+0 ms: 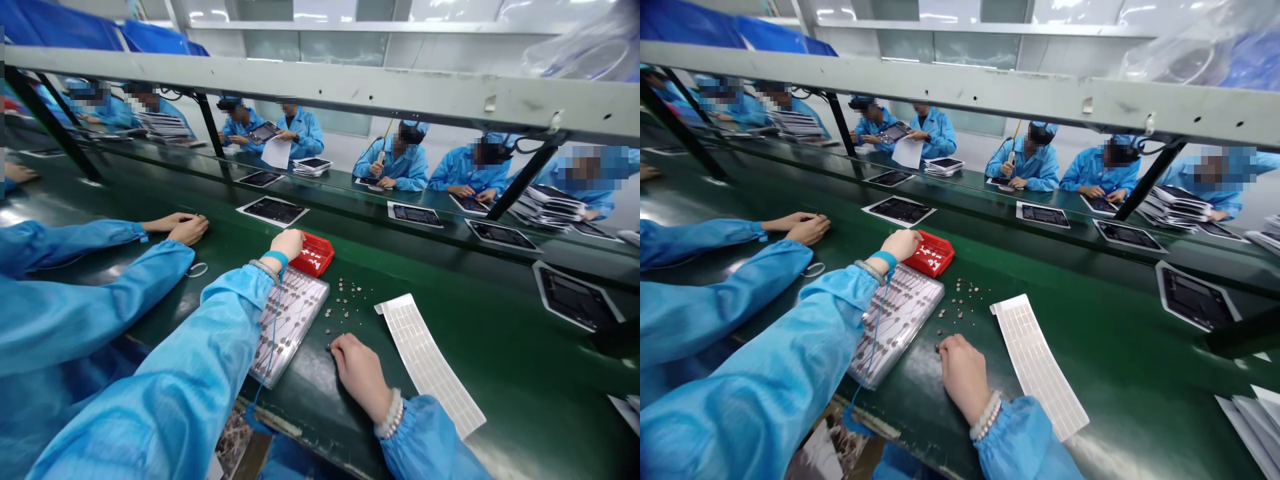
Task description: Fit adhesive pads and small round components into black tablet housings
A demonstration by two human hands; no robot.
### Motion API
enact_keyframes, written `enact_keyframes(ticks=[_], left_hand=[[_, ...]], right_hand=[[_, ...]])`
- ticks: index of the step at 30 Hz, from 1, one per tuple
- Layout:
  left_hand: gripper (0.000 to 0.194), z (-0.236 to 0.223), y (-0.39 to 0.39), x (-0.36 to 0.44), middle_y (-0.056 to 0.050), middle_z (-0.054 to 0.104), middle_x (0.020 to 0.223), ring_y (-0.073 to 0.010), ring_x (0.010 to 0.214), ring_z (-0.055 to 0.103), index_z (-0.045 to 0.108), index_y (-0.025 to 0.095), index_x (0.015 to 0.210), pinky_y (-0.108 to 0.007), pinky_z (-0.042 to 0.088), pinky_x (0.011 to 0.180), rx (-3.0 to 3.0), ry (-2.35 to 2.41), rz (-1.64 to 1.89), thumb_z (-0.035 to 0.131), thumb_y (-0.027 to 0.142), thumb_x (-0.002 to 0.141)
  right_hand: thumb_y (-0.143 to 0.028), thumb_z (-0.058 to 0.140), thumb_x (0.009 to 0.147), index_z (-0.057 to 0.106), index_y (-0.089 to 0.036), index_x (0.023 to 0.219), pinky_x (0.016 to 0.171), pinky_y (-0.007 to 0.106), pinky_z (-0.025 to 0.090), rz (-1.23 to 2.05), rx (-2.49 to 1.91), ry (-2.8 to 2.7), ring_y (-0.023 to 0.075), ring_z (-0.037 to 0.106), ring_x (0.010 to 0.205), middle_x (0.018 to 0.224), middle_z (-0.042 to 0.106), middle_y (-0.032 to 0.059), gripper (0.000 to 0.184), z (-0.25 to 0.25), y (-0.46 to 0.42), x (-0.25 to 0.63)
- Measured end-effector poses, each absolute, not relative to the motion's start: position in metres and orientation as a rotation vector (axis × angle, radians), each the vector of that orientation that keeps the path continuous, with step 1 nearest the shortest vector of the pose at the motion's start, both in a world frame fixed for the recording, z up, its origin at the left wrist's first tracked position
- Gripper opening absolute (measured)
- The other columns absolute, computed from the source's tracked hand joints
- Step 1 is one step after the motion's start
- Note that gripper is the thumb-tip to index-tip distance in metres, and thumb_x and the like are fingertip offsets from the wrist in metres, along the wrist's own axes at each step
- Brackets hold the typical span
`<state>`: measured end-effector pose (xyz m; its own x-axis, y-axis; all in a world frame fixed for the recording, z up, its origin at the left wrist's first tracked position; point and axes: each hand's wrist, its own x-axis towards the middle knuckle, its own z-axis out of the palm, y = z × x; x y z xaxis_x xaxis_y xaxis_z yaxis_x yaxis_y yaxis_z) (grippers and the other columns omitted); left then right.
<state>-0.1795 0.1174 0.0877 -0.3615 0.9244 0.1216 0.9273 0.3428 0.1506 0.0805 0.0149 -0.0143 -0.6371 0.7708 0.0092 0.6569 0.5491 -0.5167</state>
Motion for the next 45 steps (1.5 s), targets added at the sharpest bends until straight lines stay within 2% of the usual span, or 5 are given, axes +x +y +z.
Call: enact_keyframes(ticks=[15, 22, 29, 38, 45], left_hand=[[0.024, 0.078, 0.095, -0.186, -0.008, 0.063, 0.107, -0.0211, 0.097, 0.061, 0.06, 0.014, 0.107, -0.042, 0.05, 0.085, -1.756, -2.509, -0.212, 0.054, 0.032, 0.092], [0.027, 0.095, 0.012, -0.15, -0.004, 0.067, 0.106, -0.0223, 0.102, 0.059, 0.066, 0.021, 0.102, -0.034, 0.043, 0.093, -2.109, -2.211, -0.333, 0.043, 0.032, 0.092], [0.039, 0.073, -0.058, -0.156, -0.008, 0.068, 0.101, -0.025, 0.094, 0.059, 0.064, 0.016, 0.099, -0.039, 0.045, 0.085, -2.2, -2.116, -0.581, 0.035, 0.042, 0.093], [0.025, 0.039, -0.072, -0.165, -0.006, 0.068, 0.096, -0.0198, 0.09, 0.061, 0.064, 0.019, 0.096, -0.032, 0.046, 0.084, -2.247, -2.224, -0.621, 0.041, 0.026, 0.091], [0.02, 0.033, -0.055, -0.144, -0.006, 0.064, 0.087, -0.0215, 0.086, 0.059, 0.064, 0.018, 0.087, -0.033, 0.045, 0.079, -2.239, -2.227, -0.534, 0.047, 0.028, 0.091]], right_hand=[[-0.019, 0.047, 0.092, 0.066, -0.023, 0.096, 0.074, 0.025, 0.042, 0.655, -1.243, -2.656, 0.0162, 0.064, 0.093, 0.099, 0.068, 0.0014, 0.02, -0.008, 0.02, 0.084], [-0.023, 0.046, 0.093, 0.065, -0.023, 0.094, 0.068, 0.024, 0.04, 0.582, -1.298, -2.725, 0.0154, 0.064, 0.089, 0.098, 0.067, 0.0006, 0.019, -0.003, 0.025, 0.084], [-0.026, 0.044, 0.095, 0.064, -0.023, 0.097, 0.062, 0.024, 0.04, 0.398, -1.276, -2.764, 0.0155, 0.064, 0.083, 0.099, 0.065, 0.001, 0.02, -0.009, 0.026, 0.073], [-0.029, 0.044, 0.095, 0.062, -0.021, 0.094, 0.074, 0.025, 0.044, 0.481, -1.129, -2.509, 0.016, 0.063, 0.084, 0.093, 0.064, 0.0026, 0.02, -0.013, 0.027, 0.09], [-0.029, 0.042, 0.095, 0.063, -0.021, 0.09, 0.073, 0.024, 0.045, 0.548, -1.033, -2.468, 0.0145, 0.063, 0.081, 0.089, 0.065, 0.0022, 0.023, -0.014, 0.018, 0.086]])
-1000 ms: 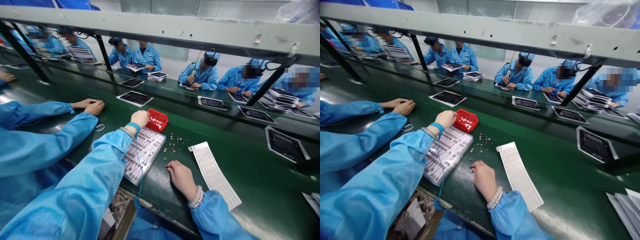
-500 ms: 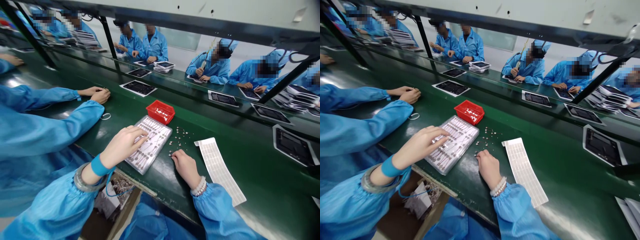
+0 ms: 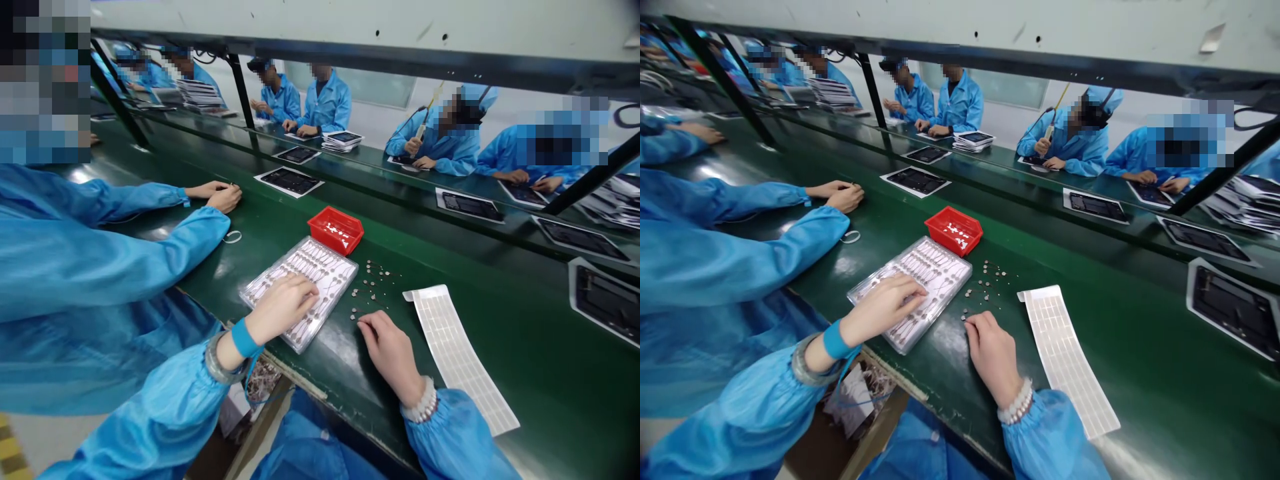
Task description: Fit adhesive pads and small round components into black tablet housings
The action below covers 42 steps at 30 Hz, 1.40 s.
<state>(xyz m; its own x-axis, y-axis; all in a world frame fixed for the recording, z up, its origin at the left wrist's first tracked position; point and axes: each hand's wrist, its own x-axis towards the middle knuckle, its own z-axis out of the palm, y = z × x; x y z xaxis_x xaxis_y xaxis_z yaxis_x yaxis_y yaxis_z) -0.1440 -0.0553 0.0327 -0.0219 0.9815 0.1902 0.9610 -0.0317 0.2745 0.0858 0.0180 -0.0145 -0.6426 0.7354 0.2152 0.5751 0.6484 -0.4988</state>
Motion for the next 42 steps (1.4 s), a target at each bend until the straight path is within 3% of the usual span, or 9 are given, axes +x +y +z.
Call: enact_keyframes(ticks=[6, 15, 17, 22, 25, 28, 32, 37, 42], left_hand=[[0.015, 0.022, -0.035, -0.13, -0.006, 0.062, 0.079, -0.0226, 0.082, 0.058, 0.062, 0.017, 0.079, -0.035, 0.044, 0.079, 2.154, 2.175, 0.463, 0.053, 0.026, 0.087], [0.021, 0.039, -0.042, -0.142, -0.004, 0.061, 0.076, -0.0201, 0.076, 0.058, 0.056, 0.019, 0.075, -0.032, 0.044, 0.072, 2.071, 2.229, 0.719, 0.043, 0.025, 0.091], [0.022, 0.046, -0.051, -0.137, -0.004, 0.06, 0.079, -0.0199, 0.079, 0.056, 0.054, 0.019, 0.078, -0.033, 0.044, 0.074, 2.051, 2.255, 0.864, 0.041, 0.028, 0.093], [0.019, 0.036, -0.08, -0.092, -0.003, 0.061, 0.079, -0.018, 0.077, 0.053, 0.055, 0.019, 0.08, -0.032, 0.042, 0.071, 2.339, 2.024, 1.138, 0.043, 0.023, 0.094], [0.017, 0.022, -0.089, -0.07, -0.004, 0.063, 0.078, -0.0173, 0.071, 0.052, 0.056, 0.018, 0.082, -0.032, 0.04, 0.065, 2.568, 1.976, 1.136, 0.044, 0.02, 0.094], [0.017, 0.013, -0.09, -0.062, -0.003, 0.064, 0.076, -0.0167, 0.069, 0.053, 0.056, 0.017, 0.085, -0.031, 0.04, 0.063, 2.68, 1.973, 1.148, 0.044, 0.02, 0.095], [0.018, 0.008, -0.09, -0.061, -0.003, 0.066, 0.079, -0.0157, 0.07, 0.056, 0.059, 0.018, 0.085, -0.031, 0.043, 0.064, 2.81, 1.883, 1.09, 0.044, 0.018, 0.095], [0.018, 0.011, -0.086, -0.061, -0.004, 0.067, 0.081, -0.016, 0.073, 0.058, 0.061, 0.017, 0.084, -0.031, 0.046, 0.065, 2.8, 1.831, 1.041, 0.045, 0.019, 0.094], [0.016, 0.016, -0.077, -0.065, -0.007, 0.068, 0.088, -0.018, 0.077, 0.06, 0.061, 0.014, 0.096, -0.032, 0.049, 0.07, 2.814, 1.914, 1.034, 0.045, 0.015, 0.094]], right_hand=[[-0.027, 0.043, 0.094, 0.062, -0.021, 0.09, 0.074, 0.023, 0.044, 0.591, -1.039, -2.48, 0.0141, 0.063, 0.082, 0.091, 0.064, 0.0012, 0.021, -0.015, 0.018, 0.086], [-0.03, 0.043, 0.093, 0.064, -0.021, 0.087, 0.074, 0.025, 0.044, 0.756, -1.029, -2.368, 0.0161, 0.062, 0.084, 0.092, 0.066, 0.0041, 0.024, -0.008, 0.014, 0.084], [-0.036, 0.046, 0.091, 0.064, -0.02, 0.082, 0.068, 0.025, 0.044, 1.054, -1.013, -2.252, 0.0157, 0.06, 0.077, 0.084, 0.066, 0.0043, 0.026, -0.002, 0.008, 0.08], [-0.058, 0.056, 0.081, 0.062, -0.015, 0.08, 0.038, 0.017, 0.028, 2.442, -0.837, -1.497, 0.0067, 0.047, 0.048, 0.068, 0.059, 0.0015, 0.044, 0.009, -0.006, 0.074], [-0.047, 0.074, 0.07, 0.059, -0.014, 0.077, 0.034, 0.013, 0.024, 2.755, -0.786, -1.0, 0.0058, 0.048, 0.049, 0.06, 0.051, -0.0037, 0.037, 0.01, -0.006, 0.077], [-0.034, 0.082, 0.062, 0.055, -0.015, 0.073, 0.034, 0.011, 0.021, 2.778, -0.858, -0.825, 0.0047, 0.049, 0.049, 0.059, 0.05, -0.005, 0.035, 0.008, -0.004, 0.082], [-0.036, 0.082, 0.061, 0.054, -0.015, 0.071, 0.034, 0.012, 0.02, 2.651, -0.927, -0.914, 0.0039, 0.046, 0.047, 0.056, 0.051, -0.005, 0.037, 0.008, -0.004, 0.083], [-0.051, 0.073, 0.067, 0.055, -0.016, 0.07, 0.036, 0.016, 0.024, 2.215, -1.057, -1.305, 0.0038, 0.036, 0.038, 0.046, 0.047, -0.0073, 0.04, 0.005, -0.005, 0.081], [-0.043, 0.064, 0.074, 0.06, -0.018, 0.075, 0.041, 0.02, 0.029, 1.722, -1.087, -1.631, 0.0069, 0.04, 0.044, 0.051, 0.047, -0.0065, 0.025, -0.004, -0.004, 0.082]])
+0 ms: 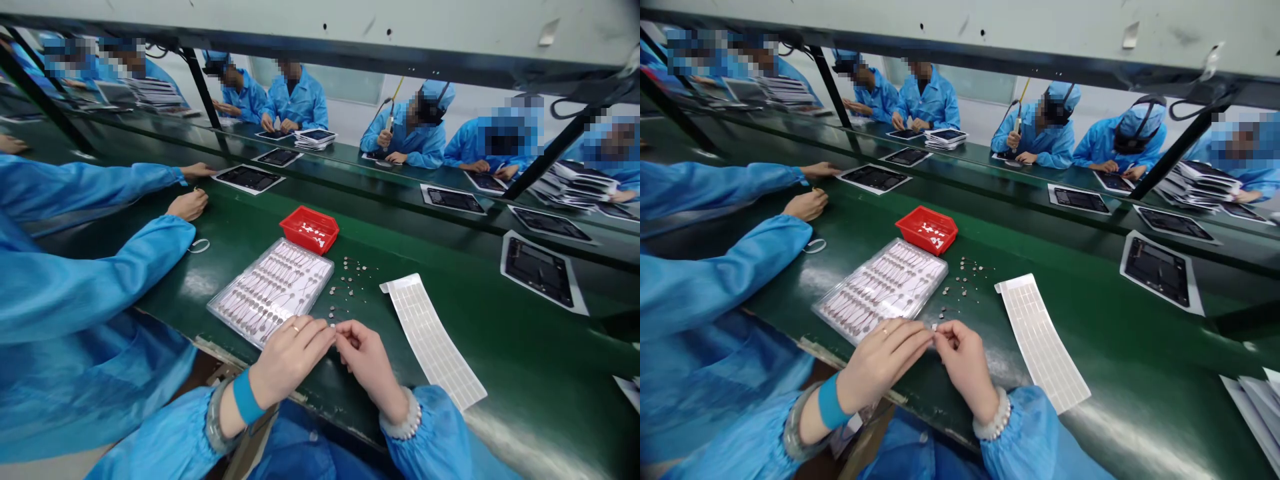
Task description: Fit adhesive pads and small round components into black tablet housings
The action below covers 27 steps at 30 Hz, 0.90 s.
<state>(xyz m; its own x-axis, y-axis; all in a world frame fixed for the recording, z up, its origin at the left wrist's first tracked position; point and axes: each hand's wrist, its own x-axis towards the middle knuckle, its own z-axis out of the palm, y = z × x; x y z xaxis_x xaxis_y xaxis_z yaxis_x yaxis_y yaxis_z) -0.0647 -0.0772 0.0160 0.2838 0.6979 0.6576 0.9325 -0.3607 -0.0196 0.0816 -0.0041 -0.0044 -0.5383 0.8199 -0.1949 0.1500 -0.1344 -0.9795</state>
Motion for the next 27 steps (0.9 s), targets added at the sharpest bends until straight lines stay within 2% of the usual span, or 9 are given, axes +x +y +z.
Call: enact_keyframes(ticks=[7, 14, 17, 20, 23, 25, 27], left_hand=[[0.018, 0.013, -0.066, -0.065, -0.008, 0.068, 0.088, -0.0197, 0.077, 0.063, 0.06, 0.012, 0.099, -0.033, 0.051, 0.072, -2.158, -1.518, -0.745, 0.043, 0.012, 0.094], [0.019, 0.019, -0.058, -0.061, -0.004, 0.067, 0.079, -0.0175, 0.072, 0.064, 0.059, 0.017, 0.085, -0.03, 0.05, 0.069, -2.334, -1.615, -0.657, 0.042, 0.016, 0.093], [0.017, 0.033, -0.048, -0.063, 0.001, 0.065, 0.071, -0.014, 0.066, 0.063, 0.057, 0.02, 0.078, -0.025, 0.046, 0.061, -2.333, -1.748, -0.6, 0.045, 0.017, 0.089], [0.015, 0.061, -0.022, -0.078, 0.002, 0.066, 0.072, -0.0133, 0.065, 0.064, 0.058, 0.021, 0.08, -0.024, 0.044, 0.059, -2.198, -1.937, -0.551, 0.046, 0.018, 0.087], [0.018, 0.09, 0.019, -0.105, -0.003, 0.067, 0.078, -0.0198, 0.073, 0.065, 0.06, 0.019, 0.083, -0.028, 0.043, 0.062, -1.979, -2.143, -0.454, 0.043, 0.023, 0.089], [0.02, 0.099, 0.05, -0.124, -0.009, 0.068, 0.086, -0.0247, 0.081, 0.065, 0.061, 0.015, 0.089, -0.031, 0.045, 0.066, -1.851, -2.261, -0.368, 0.042, 0.022, 0.089], [0.021, 0.099, 0.077, -0.141, -0.013, 0.067, 0.092, -0.0263, 0.086, 0.065, 0.061, 0.012, 0.095, -0.035, 0.047, 0.071, -1.758, -2.361, -0.278, 0.043, 0.021, 0.09]], right_hand=[[-0.04, 0.06, 0.075, 0.061, -0.018, 0.076, 0.046, 0.022, 0.034, 1.68, -1.075, -1.663, 0.0086, 0.042, 0.047, 0.057, 0.051, -0.0039, 0.023, -0.004, -0.004, 0.082], [-0.038, 0.056, 0.078, 0.059, -0.019, 0.073, 0.05, 0.023, 0.036, 1.549, -1.082, -1.709, 0.0098, 0.045, 0.052, 0.063, 0.055, -0.0016, 0.021, -0.004, -0.003, 0.086], [-0.04, 0.056, 0.079, 0.057, -0.018, 0.073, 0.049, 0.023, 0.036, 1.551, -1.081, -1.693, 0.0095, 0.044, 0.051, 0.062, 0.054, -0.0017, 0.023, -0.003, -0.002, 0.089], [-0.043, 0.055, 0.08, 0.058, -0.018, 0.077, 0.049, 0.023, 0.037, 1.528, -1.112, -1.682, 0.0099, 0.045, 0.05, 0.064, 0.055, -0.0013, 0.026, -0.002, 0.004, 0.095], [-0.04, 0.05, 0.085, 0.06, -0.018, 0.08, 0.056, 0.025, 0.041, 1.302, -1.173, -1.84, 0.0125, 0.051, 0.058, 0.07, 0.059, 0.0005, 0.025, -0.002, 0.017, 0.104], [-0.035, 0.048, 0.087, 0.061, -0.019, 0.08, 0.063, 0.026, 0.042, 1.014, -1.241, -2.024, 0.015, 0.057, 0.067, 0.077, 0.061, 0.0024, 0.022, -0.006, 0.028, 0.108], [-0.028, 0.045, 0.089, 0.063, -0.019, 0.082, 0.067, 0.027, 0.042, 0.724, -1.341, -2.193, 0.0167, 0.06, 0.074, 0.085, 0.063, 0.0043, 0.021, -0.011, 0.038, 0.109]])
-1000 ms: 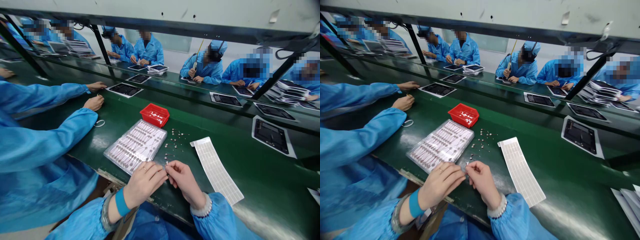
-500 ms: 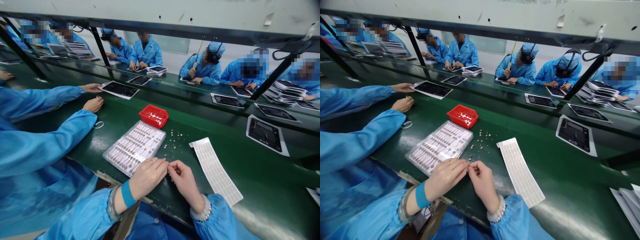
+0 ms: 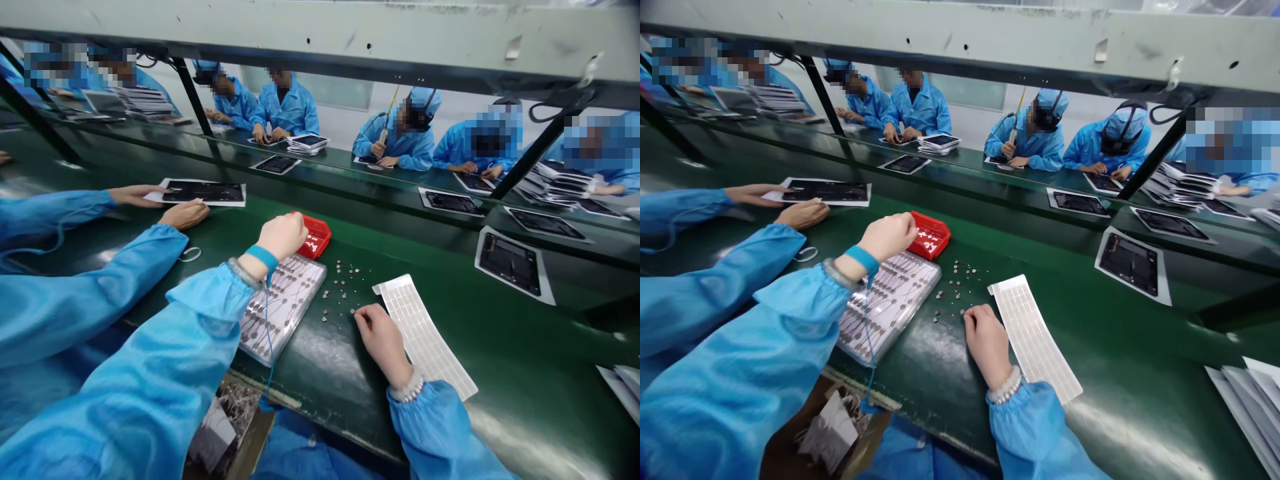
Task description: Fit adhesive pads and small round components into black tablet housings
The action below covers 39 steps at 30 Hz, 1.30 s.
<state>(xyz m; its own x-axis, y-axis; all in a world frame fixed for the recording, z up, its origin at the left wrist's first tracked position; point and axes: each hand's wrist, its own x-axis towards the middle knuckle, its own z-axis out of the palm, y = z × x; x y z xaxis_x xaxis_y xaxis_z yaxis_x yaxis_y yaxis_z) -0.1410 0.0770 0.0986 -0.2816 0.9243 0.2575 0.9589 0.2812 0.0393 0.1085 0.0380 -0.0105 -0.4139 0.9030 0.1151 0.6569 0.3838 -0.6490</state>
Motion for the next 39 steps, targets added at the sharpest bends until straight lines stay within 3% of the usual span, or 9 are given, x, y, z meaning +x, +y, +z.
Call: enact_keyframes(ticks=[6, 11, 14, 18, 21, 27, 32, 39], left_hand=[[0.027, 0.073, 0.106, -0.167, -0.007, 0.061, 0.108, -0.0205, 0.097, 0.06, 0.059, 0.013, 0.105, -0.042, 0.05, 0.086, -1.774, -2.43, -0.069, 0.058, 0.035, 0.09], [0.019, 0.077, 0.078, -0.171, -0.011, 0.062, 0.106, -0.0244, 0.102, 0.057, 0.062, 0.012, 0.101, -0.045, 0.045, 0.089, -1.88, -2.315, -0.071, 0.051, 0.024, 0.092], [0.023, 0.085, 0.048, -0.169, -0.013, 0.066, 0.098, -0.0264, 0.098, 0.059, 0.066, 0.012, 0.093, -0.041, 0.043, 0.088, -2.03, -2.219, -0.105, 0.044, 0.018, 0.091], [0.02, 0.083, 0.007, -0.163, -0.004, 0.069, 0.094, -0.0191, 0.092, 0.061, 0.067, 0.019, 0.091, -0.03, 0.043, 0.086, -2.316, -2.09, -0.158, 0.048, 0.021, 0.09], [0.017, 0.068, -0.018, -0.155, -0.002, 0.069, 0.093, -0.0168, 0.091, 0.061, 0.067, 0.02, 0.089, -0.027, 0.043, 0.084, -2.424, -2.058, -0.215, 0.05, 0.021, 0.09], [0.015, 0.039, -0.04, -0.137, -0.006, 0.065, 0.094, -0.0205, 0.091, 0.058, 0.064, 0.018, 0.092, -0.032, 0.042, 0.083, -2.362, -2.156, -0.302, 0.051, 0.025, 0.091], [0.019, 0.035, -0.034, -0.13, -0.007, 0.064, 0.084, -0.0229, 0.085, 0.057, 0.064, 0.016, 0.083, -0.034, 0.042, 0.08, -2.296, -2.25, -0.315, 0.055, 0.033, 0.089], [0.019, 0.03, -0.017, -0.131, -0.003, 0.065, 0.075, -0.0187, 0.076, 0.059, 0.065, 0.018, 0.08, -0.029, 0.043, 0.074, -2.357, -2.295, -0.329, 0.051, 0.027, 0.089]], right_hand=[[-0.025, 0.043, 0.094, 0.066, -0.021, 0.092, 0.064, 0.024, 0.042, 0.354, -1.484, -2.449, 0.0153, 0.064, 0.081, 0.095, 0.065, 0.0038, 0.024, -0.021, 0.048, 0.096], [-0.026, 0.044, 0.095, 0.068, -0.02, 0.093, 0.06, 0.024, 0.042, 0.224, -1.472, -2.51, 0.015, 0.065, 0.077, 0.095, 0.065, 0.0039, 0.025, -0.021, 0.046, 0.093], [-0.024, 0.044, 0.095, 0.069, -0.02, 0.093, 0.058, 0.024, 0.042, 0.15, -1.436, -2.533, 0.0152, 0.065, 0.076, 0.093, 0.065, 0.0044, 0.025, -0.023, 0.045, 0.094], [-0.023, 0.045, 0.094, 0.068, -0.02, 0.099, 0.055, 0.024, 0.042, 0.086, -1.372, -2.531, 0.015, 0.065, 0.072, 0.095, 0.065, 0.0051, 0.023, -0.025, 0.044, 0.099], [-0.024, 0.044, 0.095, 0.066, -0.019, 0.101, 0.056, 0.024, 0.044, 0.093, -1.3, -2.442, 0.015, 0.065, 0.073, 0.098, 0.064, 0.0057, 0.024, -0.022, 0.041, 0.104], [-0.03, 0.041, 0.096, 0.065, -0.019, 0.097, 0.069, 0.025, 0.049, 0.298, -1.129, -2.296, 0.0148, 0.066, 0.077, 0.094, 0.066, 0.0042, 0.027, -0.018, 0.032, 0.109], [-0.031, 0.039, 0.096, 0.065, -0.02, 0.096, 0.072, 0.025, 0.05, 0.359, -1.1, -2.31, 0.0154, 0.066, 0.078, 0.094, 0.067, 0.0041, 0.027, -0.019, 0.028, 0.107], [-0.03, 0.041, 0.095, 0.065, -0.02, 0.093, 0.072, 0.024, 0.049, 0.392, -1.142, -2.331, 0.0156, 0.066, 0.08, 0.093, 0.067, 0.0031, 0.027, -0.015, 0.025, 0.106]])
